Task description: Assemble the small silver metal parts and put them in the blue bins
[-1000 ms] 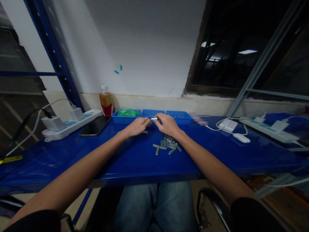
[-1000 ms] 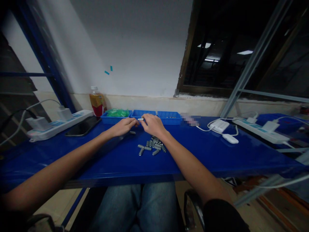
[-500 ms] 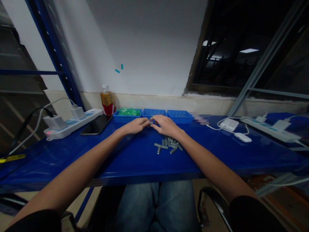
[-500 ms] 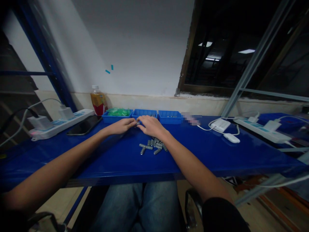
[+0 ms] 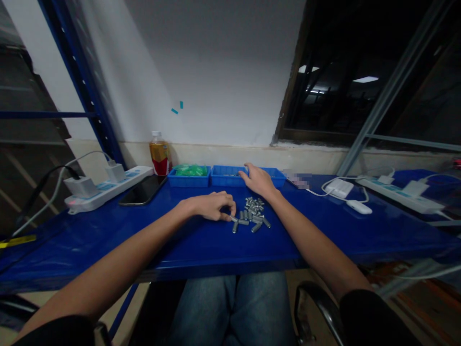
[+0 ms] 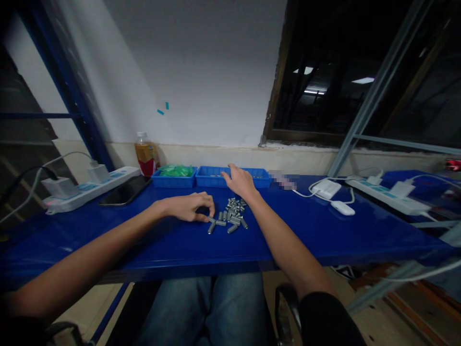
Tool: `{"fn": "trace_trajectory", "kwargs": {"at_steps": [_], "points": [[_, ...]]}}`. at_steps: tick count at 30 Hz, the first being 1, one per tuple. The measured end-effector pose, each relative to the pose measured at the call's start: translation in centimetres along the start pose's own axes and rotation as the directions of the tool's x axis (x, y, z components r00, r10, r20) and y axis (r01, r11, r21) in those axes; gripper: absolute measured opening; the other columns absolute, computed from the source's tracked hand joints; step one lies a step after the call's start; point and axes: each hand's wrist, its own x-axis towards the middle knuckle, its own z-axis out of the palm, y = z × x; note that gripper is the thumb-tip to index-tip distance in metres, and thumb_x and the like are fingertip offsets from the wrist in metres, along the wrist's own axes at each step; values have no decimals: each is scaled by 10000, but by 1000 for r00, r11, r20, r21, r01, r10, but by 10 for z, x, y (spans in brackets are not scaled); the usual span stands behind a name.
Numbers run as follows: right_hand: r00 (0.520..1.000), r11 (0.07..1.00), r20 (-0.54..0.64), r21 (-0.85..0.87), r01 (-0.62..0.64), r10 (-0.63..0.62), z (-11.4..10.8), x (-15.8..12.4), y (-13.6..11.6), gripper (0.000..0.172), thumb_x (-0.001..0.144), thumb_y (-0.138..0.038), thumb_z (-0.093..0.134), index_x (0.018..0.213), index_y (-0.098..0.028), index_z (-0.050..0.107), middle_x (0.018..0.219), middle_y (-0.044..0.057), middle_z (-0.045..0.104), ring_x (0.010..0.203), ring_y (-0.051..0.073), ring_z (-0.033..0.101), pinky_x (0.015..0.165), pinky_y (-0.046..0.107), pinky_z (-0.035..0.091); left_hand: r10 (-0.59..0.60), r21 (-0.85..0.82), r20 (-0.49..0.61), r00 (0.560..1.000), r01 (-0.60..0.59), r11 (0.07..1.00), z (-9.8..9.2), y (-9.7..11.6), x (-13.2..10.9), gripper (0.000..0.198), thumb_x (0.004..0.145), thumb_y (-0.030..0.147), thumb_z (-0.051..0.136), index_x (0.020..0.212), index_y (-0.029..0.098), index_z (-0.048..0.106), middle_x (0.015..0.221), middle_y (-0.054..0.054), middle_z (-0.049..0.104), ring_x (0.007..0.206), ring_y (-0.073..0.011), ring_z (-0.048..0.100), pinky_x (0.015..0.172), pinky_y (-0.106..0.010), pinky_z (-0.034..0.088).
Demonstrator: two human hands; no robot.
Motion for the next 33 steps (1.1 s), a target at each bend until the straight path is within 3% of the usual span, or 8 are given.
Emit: {"fn": "trace_trajectory", "kwargs": {"at_steps": [5,9,12,15,19,22,29,33], "points": [[943,933,184,283,221,-279,-10,-20,-10,316,899,-420,493,1066,-172,597,721,11,617,660,137,548,619,243,356,-164,-3,-229,959,168,986,-1,-19,3,309,916,356,383,857,155,610,869,-56,636,841,-183,543,801,-287,398],[891,881,147,287,376,-429,-11,-27,-27,222,853,-336,576,1006,-176,592,783,15,611,705,134,529,640,241,344,-289,-171,-367,884,241,955,-2,-38,5,399,930,384,288,767,154,569,785,-44,623,770,-176,562,775,-293,426],[900,899,119,193,394,-420,-12,-25,-31,146,876,-276,533,970,-184,596,835,34,640,749,150,553,667,251,347,-331,-322,-384,862,211,923,1,-41,7,423,930,418,279,789,150,576,816,-49,634,803,-179,578,791,-297,436],[961,963,68,60,263,-267,-11,-13,-26,235,933,-338,434,970,-186,609,890,69,672,811,185,596,702,272,368,-334,-321,-366,869,219,922,7,-29,8,401,922,422,327,944,127,597,865,-72,640,805,-193,580,774,-317,440],[999,997,15,-73,-32,33,-5,6,-10,449,934,-495,386,1158,-148,563,1024,145,676,942,250,620,770,312,407,2,-2,-243,970,-3,1000,11,1,7,320,831,296,556,1132,188,570,1059,-78,611,983,-219,545,901,-335,394],[991,989,62,-92,-115,121,-5,8,6,517,909,-533,416,1225,-140,528,1030,154,676,956,266,625,776,326,422,132,115,-134,982,-117,986,10,16,6,220,846,254,553,1061,241,595,1067,-53,594,1004,-210,521,889,-310,386],[945,987,321,163,8,-61,-21,-13,26,297,862,-397,551,1033,-173,642,772,37,669,677,155,595,611,248,396,10,50,-184,983,0,999,10,-1,9,169,849,350,572,905,191,584,895,-45,598,863,-187,531,776,-286,389],[920,916,287,372,150,-267,-18,-19,4,288,828,-289,590,1084,-156,599,736,10,629,664,135,561,622,248,398,-207,-266,-405,891,102,958,13,-17,11,255,877,412,494,921,163,531,830,-30,580,754,-156,530,709,-282,409]]}}
